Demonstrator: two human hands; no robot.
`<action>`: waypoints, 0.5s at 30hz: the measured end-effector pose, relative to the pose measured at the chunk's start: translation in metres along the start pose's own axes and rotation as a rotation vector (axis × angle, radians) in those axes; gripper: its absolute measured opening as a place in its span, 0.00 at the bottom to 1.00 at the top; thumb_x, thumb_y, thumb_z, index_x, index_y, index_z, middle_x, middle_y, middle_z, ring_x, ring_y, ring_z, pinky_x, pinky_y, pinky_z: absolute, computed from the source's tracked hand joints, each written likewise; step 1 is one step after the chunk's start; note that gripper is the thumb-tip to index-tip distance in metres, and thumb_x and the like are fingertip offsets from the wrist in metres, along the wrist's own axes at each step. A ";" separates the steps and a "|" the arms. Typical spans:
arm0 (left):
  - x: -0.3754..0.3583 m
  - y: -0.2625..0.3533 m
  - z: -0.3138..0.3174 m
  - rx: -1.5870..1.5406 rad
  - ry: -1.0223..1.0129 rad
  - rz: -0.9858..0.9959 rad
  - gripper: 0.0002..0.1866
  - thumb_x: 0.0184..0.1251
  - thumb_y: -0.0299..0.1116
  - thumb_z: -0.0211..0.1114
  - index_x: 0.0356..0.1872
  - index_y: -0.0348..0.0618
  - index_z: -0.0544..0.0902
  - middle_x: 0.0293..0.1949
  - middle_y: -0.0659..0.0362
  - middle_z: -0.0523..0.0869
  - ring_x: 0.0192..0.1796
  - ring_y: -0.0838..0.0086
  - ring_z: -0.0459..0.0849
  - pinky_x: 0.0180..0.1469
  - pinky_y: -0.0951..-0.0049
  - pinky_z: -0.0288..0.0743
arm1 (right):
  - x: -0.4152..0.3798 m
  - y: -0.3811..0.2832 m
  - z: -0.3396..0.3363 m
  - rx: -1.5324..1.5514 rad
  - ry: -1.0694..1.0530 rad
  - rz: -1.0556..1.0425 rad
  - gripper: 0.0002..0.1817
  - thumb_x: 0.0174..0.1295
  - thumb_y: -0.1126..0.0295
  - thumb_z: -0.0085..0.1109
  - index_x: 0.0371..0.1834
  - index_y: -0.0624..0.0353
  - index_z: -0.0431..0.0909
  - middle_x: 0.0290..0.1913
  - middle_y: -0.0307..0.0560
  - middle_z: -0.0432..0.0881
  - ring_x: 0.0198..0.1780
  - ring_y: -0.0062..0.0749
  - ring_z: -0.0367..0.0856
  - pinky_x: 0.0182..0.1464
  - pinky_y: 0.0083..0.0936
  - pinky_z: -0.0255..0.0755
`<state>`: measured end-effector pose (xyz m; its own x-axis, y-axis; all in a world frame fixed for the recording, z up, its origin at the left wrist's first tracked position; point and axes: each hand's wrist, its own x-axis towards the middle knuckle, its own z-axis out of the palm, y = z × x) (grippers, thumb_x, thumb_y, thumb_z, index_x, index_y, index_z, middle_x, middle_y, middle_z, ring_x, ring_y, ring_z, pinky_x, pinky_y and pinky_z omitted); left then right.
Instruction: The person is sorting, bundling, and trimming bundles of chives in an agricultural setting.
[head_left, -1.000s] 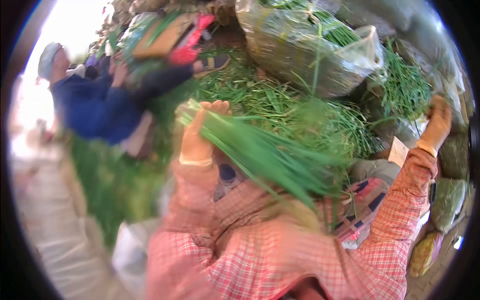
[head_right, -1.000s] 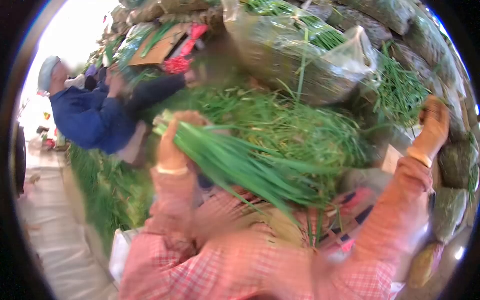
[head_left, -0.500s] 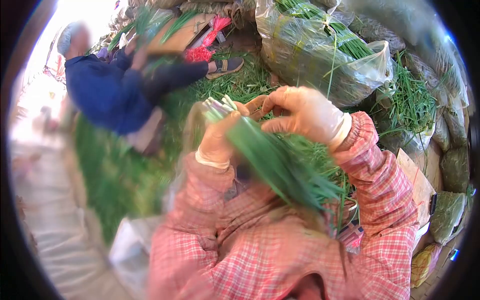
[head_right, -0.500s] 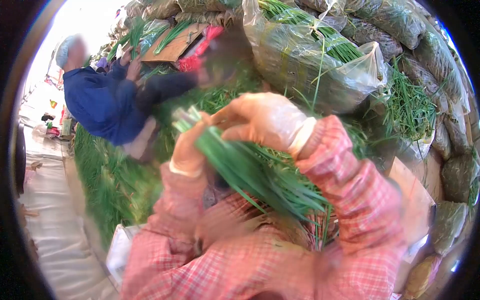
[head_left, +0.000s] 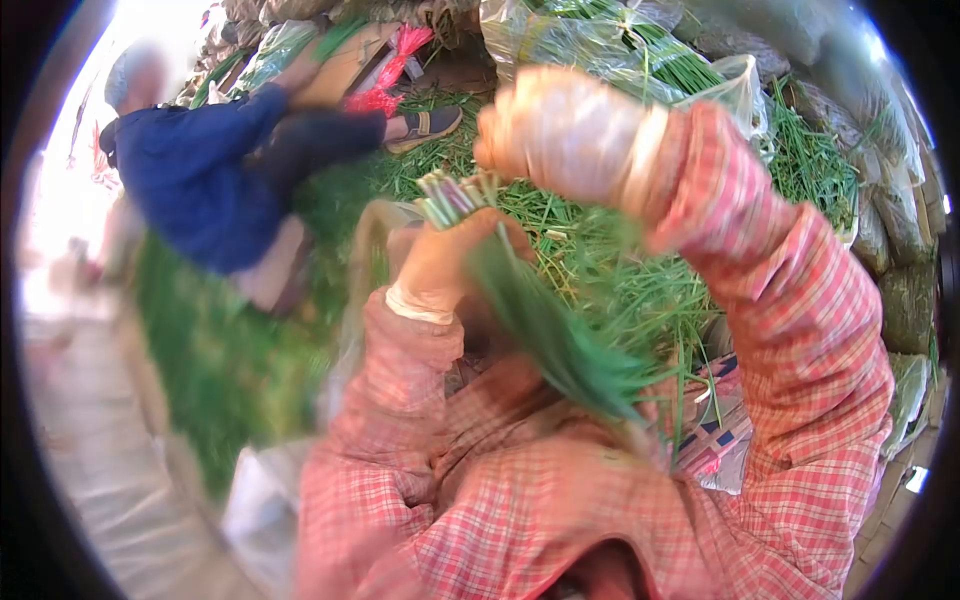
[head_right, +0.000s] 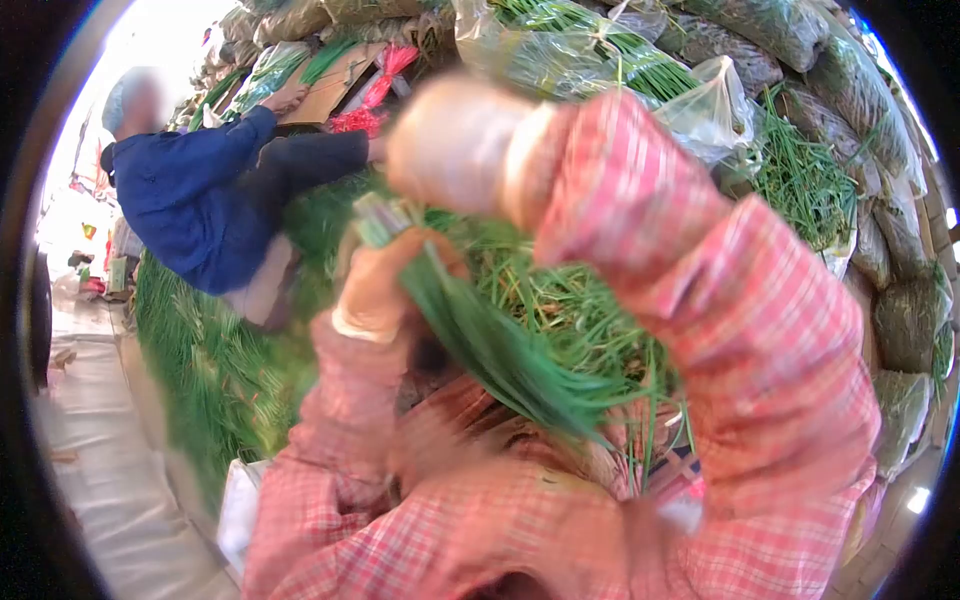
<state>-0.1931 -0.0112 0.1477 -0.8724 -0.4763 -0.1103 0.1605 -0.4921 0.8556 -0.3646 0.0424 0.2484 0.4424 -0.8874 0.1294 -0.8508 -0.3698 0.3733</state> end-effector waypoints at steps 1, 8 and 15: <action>0.000 -0.001 -0.005 -0.004 0.044 0.060 0.14 0.63 0.33 0.57 0.44 0.31 0.74 0.31 0.49 0.81 0.35 0.63 0.81 0.40 0.66 0.76 | 0.001 0.012 -0.005 0.021 0.027 0.053 0.03 0.45 0.68 0.54 0.23 0.52 0.74 0.26 0.39 0.76 0.34 0.35 0.78 0.37 0.26 0.72; -0.026 0.029 -0.109 -0.698 0.195 0.387 0.08 0.65 0.35 0.56 0.33 0.41 0.76 0.34 0.55 0.80 0.43 0.65 0.77 0.52 0.63 0.70 | -0.094 0.069 -0.036 0.471 0.361 0.713 0.15 0.59 0.68 0.54 0.50 0.55 0.68 0.48 0.46 0.71 0.50 0.28 0.70 0.52 0.20 0.64; -0.082 0.040 -0.224 0.354 0.959 0.801 0.17 0.58 0.29 0.61 0.49 0.40 0.75 0.44 0.57 0.80 0.50 0.69 0.76 0.56 0.66 0.70 | -0.212 0.022 0.116 0.381 0.271 0.784 0.12 0.49 0.75 0.60 0.39 0.60 0.78 0.32 0.47 0.79 0.35 0.40 0.78 0.39 0.29 0.72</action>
<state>-0.0117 -0.1547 0.0774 0.1091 -0.9473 0.3012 0.2217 0.3185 0.9216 -0.5101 0.1904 0.1222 -0.2912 -0.8458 0.4470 -0.9505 0.2031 -0.2350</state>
